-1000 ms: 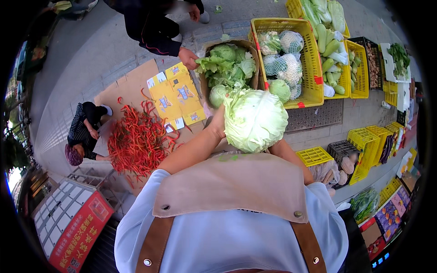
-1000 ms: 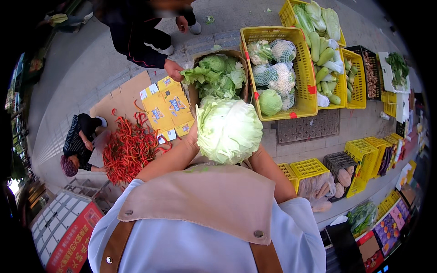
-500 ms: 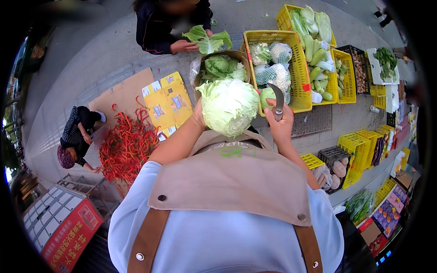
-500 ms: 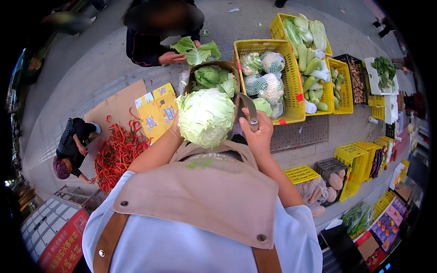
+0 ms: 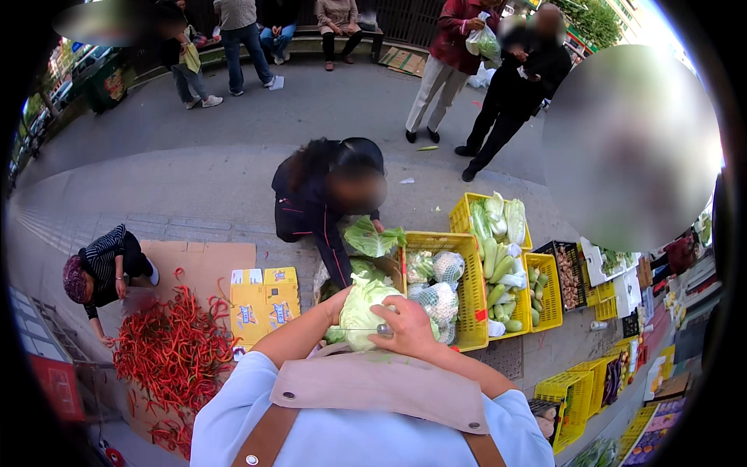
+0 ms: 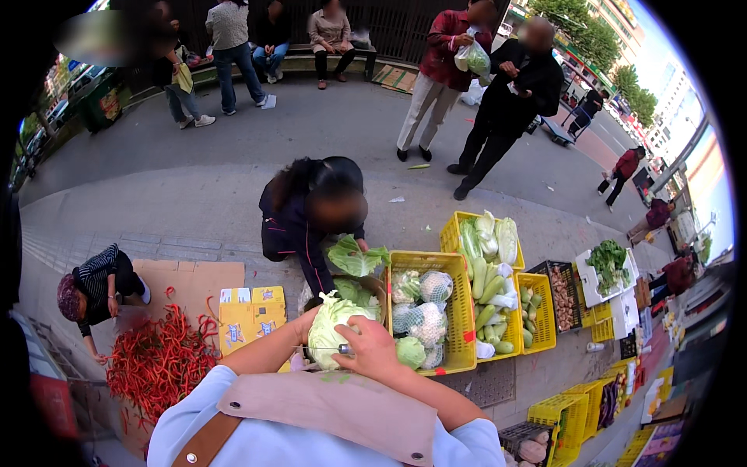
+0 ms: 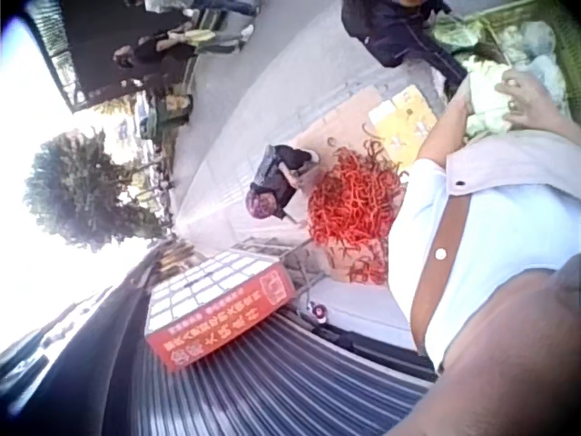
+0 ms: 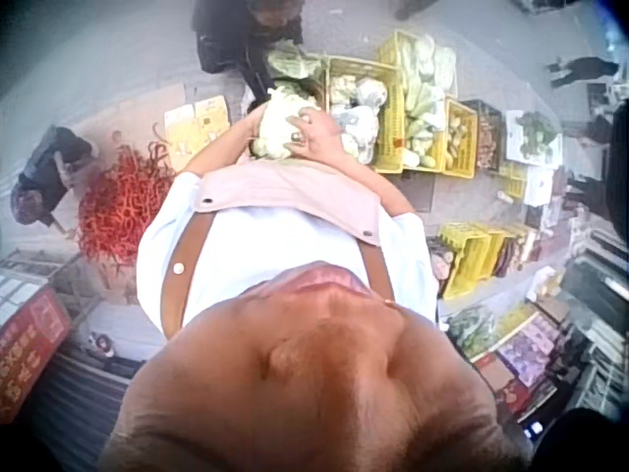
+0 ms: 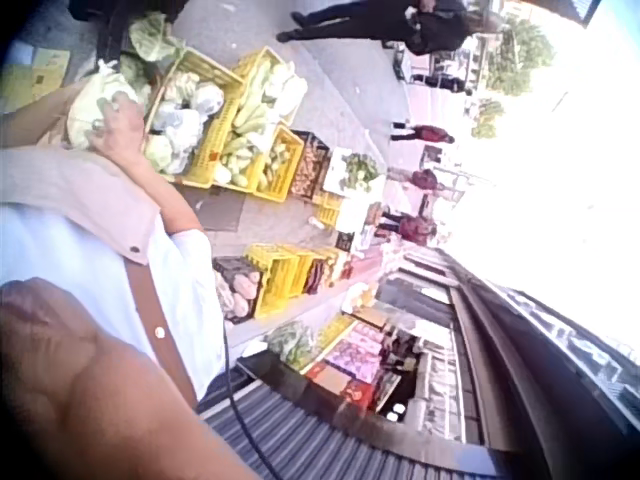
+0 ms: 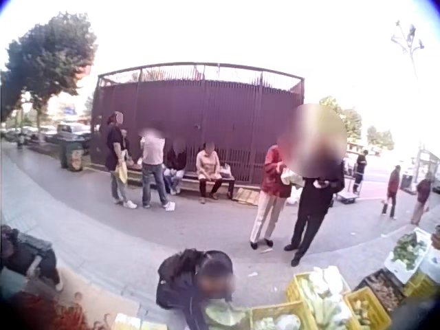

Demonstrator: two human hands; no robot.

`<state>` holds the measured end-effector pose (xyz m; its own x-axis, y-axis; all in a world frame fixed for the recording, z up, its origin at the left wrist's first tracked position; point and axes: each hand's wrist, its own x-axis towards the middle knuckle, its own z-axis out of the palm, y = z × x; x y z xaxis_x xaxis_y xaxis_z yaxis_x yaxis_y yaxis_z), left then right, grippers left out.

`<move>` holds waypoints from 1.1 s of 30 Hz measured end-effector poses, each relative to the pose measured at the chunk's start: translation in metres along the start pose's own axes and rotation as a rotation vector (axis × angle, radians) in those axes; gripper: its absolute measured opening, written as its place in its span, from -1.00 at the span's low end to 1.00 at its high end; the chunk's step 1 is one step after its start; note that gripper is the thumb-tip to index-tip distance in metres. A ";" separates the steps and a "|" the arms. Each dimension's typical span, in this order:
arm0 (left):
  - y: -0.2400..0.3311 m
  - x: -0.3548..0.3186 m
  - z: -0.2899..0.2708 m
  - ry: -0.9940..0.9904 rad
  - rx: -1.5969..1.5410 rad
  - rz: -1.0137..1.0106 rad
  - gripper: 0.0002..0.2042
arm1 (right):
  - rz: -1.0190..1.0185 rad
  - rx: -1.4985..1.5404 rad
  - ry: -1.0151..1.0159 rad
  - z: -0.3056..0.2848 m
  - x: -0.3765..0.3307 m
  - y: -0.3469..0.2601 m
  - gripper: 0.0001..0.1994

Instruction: The person trims the outer leaves of a cabbage using a knife, then places it in a crate. The person repeats this process with another cabbage. The person also briefly handles a red cylindrical object.

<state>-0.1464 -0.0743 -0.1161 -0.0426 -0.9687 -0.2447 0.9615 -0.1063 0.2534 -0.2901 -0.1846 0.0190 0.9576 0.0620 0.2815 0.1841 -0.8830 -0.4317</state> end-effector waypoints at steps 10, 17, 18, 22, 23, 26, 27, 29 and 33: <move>0.005 -0.022 0.019 0.296 0.219 0.030 -0.40 | -0.022 0.036 0.125 -0.003 -0.014 -0.007 -0.56; 0.010 -0.025 0.032 0.220 0.161 0.081 -0.41 | -0.069 -0.028 0.155 -0.007 -0.029 -0.014 -0.52; 0.007 -0.022 0.027 0.206 0.134 0.080 -0.41 | -0.109 -0.012 0.188 -0.005 -0.035 -0.010 -0.53; 0.005 -0.016 0.018 0.172 0.072 0.084 -0.38 | -0.089 -0.040 0.318 -0.007 -0.030 -0.012 -0.70; 0.005 -0.019 0.026 0.165 0.078 0.085 -0.37 | -0.048 -0.038 0.331 -0.009 -0.030 -0.012 -0.70; 0.003 -0.018 0.028 0.117 0.049 0.054 -0.34 | 0.032 -0.029 0.409 -0.022 -0.028 -0.010 -0.70; 0.003 -0.017 0.030 0.116 0.050 0.049 -0.33 | 0.086 -0.025 0.444 -0.025 -0.027 -0.008 -0.72; 0.004 -0.022 0.044 0.167 0.171 0.068 -0.32 | 0.222 0.015 0.573 -0.035 -0.025 0.010 -0.77; 0.001 -0.021 0.027 0.255 0.142 0.031 -0.30 | 0.345 -0.060 0.689 -0.031 -0.027 0.054 -0.84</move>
<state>-0.1515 -0.0606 -0.0857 0.0730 -0.8863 -0.4574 0.9130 -0.1252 0.3882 -0.3134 -0.2487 0.0148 0.6010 -0.5072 0.6176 -0.1304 -0.8247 -0.5503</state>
